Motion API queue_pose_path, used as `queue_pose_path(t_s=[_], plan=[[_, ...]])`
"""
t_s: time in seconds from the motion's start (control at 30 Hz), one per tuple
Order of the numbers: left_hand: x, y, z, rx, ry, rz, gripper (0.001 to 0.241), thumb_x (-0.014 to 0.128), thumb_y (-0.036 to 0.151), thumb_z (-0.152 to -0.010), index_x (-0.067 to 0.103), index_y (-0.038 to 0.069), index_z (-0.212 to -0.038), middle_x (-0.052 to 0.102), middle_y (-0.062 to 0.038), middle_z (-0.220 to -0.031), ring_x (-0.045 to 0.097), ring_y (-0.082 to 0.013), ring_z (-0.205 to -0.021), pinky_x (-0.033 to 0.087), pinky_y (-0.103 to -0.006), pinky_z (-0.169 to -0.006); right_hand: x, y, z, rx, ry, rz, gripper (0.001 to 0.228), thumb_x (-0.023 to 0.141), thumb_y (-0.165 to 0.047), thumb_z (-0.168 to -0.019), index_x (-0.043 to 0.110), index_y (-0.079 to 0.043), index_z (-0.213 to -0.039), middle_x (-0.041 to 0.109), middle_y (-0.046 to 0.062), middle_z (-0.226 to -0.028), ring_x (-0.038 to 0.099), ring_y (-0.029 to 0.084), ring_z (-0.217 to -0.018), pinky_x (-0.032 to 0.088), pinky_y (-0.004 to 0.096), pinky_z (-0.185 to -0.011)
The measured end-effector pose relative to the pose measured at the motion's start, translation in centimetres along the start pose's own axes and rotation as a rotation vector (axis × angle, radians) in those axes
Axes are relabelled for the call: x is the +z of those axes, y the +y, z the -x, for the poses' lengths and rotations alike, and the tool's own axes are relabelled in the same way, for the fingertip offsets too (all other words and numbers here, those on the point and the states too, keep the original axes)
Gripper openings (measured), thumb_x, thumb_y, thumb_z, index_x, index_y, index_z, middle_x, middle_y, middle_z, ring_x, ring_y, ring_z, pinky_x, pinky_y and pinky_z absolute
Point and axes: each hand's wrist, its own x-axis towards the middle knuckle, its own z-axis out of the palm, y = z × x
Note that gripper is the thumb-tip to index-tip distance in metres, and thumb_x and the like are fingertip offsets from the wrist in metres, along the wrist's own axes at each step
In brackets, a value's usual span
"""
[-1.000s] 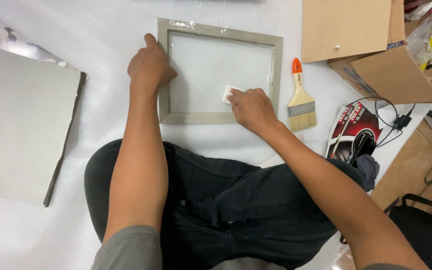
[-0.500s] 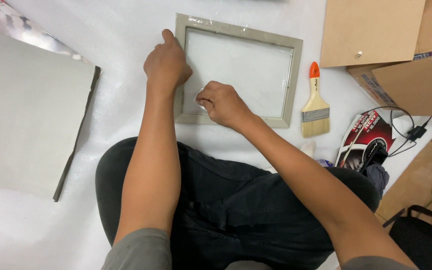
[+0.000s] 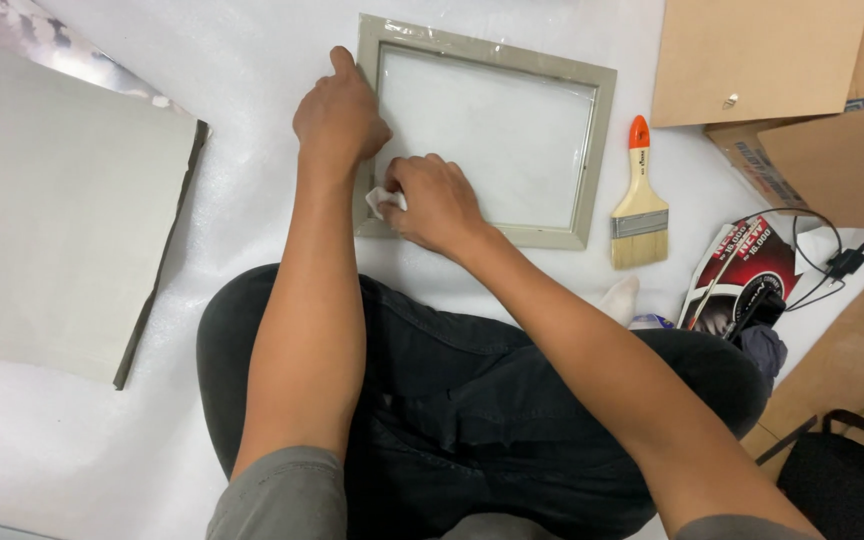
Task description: Assembling a picture frame by cleaning the glass, inserting a picture, and securing the back panel.
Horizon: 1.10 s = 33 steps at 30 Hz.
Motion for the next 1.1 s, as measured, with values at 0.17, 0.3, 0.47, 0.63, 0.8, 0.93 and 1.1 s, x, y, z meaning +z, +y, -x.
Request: queue_pose_path(t_s=[0.17, 0.3, 0.47, 0.63, 0.8, 0.93, 1.1], plan=[[0.0, 0.0, 0.0, -0.013, -0.008, 0.003, 0.065, 0.079, 0.003, -0.067, 0.045, 0.003, -0.121, 0.074, -0.017, -0.086, 0.074, -0.0356, -0.072, 0.059, -0.0445, -0.061, -0.1, 4.0, 0.3, 0.094, -0.011, 0.070, 0.027, 0.081, -0.035, -0.083, 0.070, -0.011, -0.087, 0.064, 0.005, -0.087, 0.059, 0.026, -0.091, 0.047, 0.039, -0.087], [-0.8, 0.4, 0.1, -0.008, -0.062, 0.006, 0.071, 0.087, 0.010, -0.067, 0.044, 0.002, -0.123, 0.075, -0.018, -0.091, 0.074, -0.0372, -0.080, 0.059, -0.0466, -0.068, 1.4, 3.5, 0.7, 0.052, 0.096, 0.046, 0.021, 0.079, -0.026, -0.085, 0.068, -0.009, -0.084, 0.067, 0.008, -0.086, 0.060, 0.029, -0.089, 0.045, 0.041, -0.089], [-0.6, 0.2, 0.3, 0.025, -0.072, 0.011, 0.074, 0.092, 0.020, -0.070, 0.043, 0.001, -0.121, 0.075, -0.019, -0.095, 0.074, -0.0382, -0.085, 0.058, -0.0478, -0.072, -0.7, 4.1, 2.8, 0.176, -0.013, 0.108, 0.016, 0.069, -0.027, -0.094, 0.069, -0.011, -0.096, 0.067, 0.005, -0.095, 0.057, 0.024, -0.095, 0.040, 0.039, -0.091], [-1.3, 0.5, 0.6, 0.001, -0.087, 0.017, 0.074, 0.092, 0.018, -0.069, 0.043, 0.001, -0.123, 0.074, -0.019, -0.094, 0.074, -0.0377, -0.082, 0.059, -0.0465, -0.069, -4.2, 10.7, 6.0, 0.394, -0.108, 0.279, 0.022, 0.068, -0.037, -0.097, 0.072, -0.016, -0.102, 0.069, 0.003, -0.095, 0.059, 0.023, -0.098, 0.040, 0.042, -0.095], [-1.4, 0.6, 0.4, -0.023, -0.090, 0.012, 0.079, 0.092, 0.016, -0.066, 0.044, 0.000, -0.126, 0.075, -0.018, -0.092, 0.074, -0.0343, -0.076, 0.059, -0.0425, -0.065, -5.2, 15.3, 8.0, 0.593, 0.038, 0.271, 0.018, 0.077, -0.021, -0.090, 0.068, -0.008, -0.097, 0.072, 0.011, -0.084, 0.068, 0.030, -0.081, 0.052, 0.042, -0.079], [-1.4, 0.4, 0.6, -0.006, -0.091, 0.026, 0.077, 0.092, 0.018, -0.070, 0.043, 0.000, -0.127, 0.075, -0.019, -0.096, 0.074, -0.0365, -0.083, 0.059, -0.0453, -0.069, -3.9, 12.5, 8.4, 0.560, 0.103, 0.253, 0.011, 0.067, -0.010, -0.094, 0.062, -0.002, -0.099, 0.070, 0.018, -0.080, 0.070, 0.035, -0.078, 0.055, 0.046, -0.077], [-1.8, 0.7, 0.6, -0.022, -0.113, 0.042, 0.075, 0.090, 0.014, -0.070, 0.043, -0.001, -0.127, 0.075, -0.018, -0.091, 0.074, -0.0371, -0.078, 0.059, -0.0453, -0.066, -0.8, 10.5, 9.7, 0.610, 0.057, 0.277, 0.055, 0.053, -0.035, -0.102, 0.057, 0.011, -0.133, 0.057, 0.026, -0.122, 0.053, 0.036, -0.110, 0.043, 0.047, -0.097]])
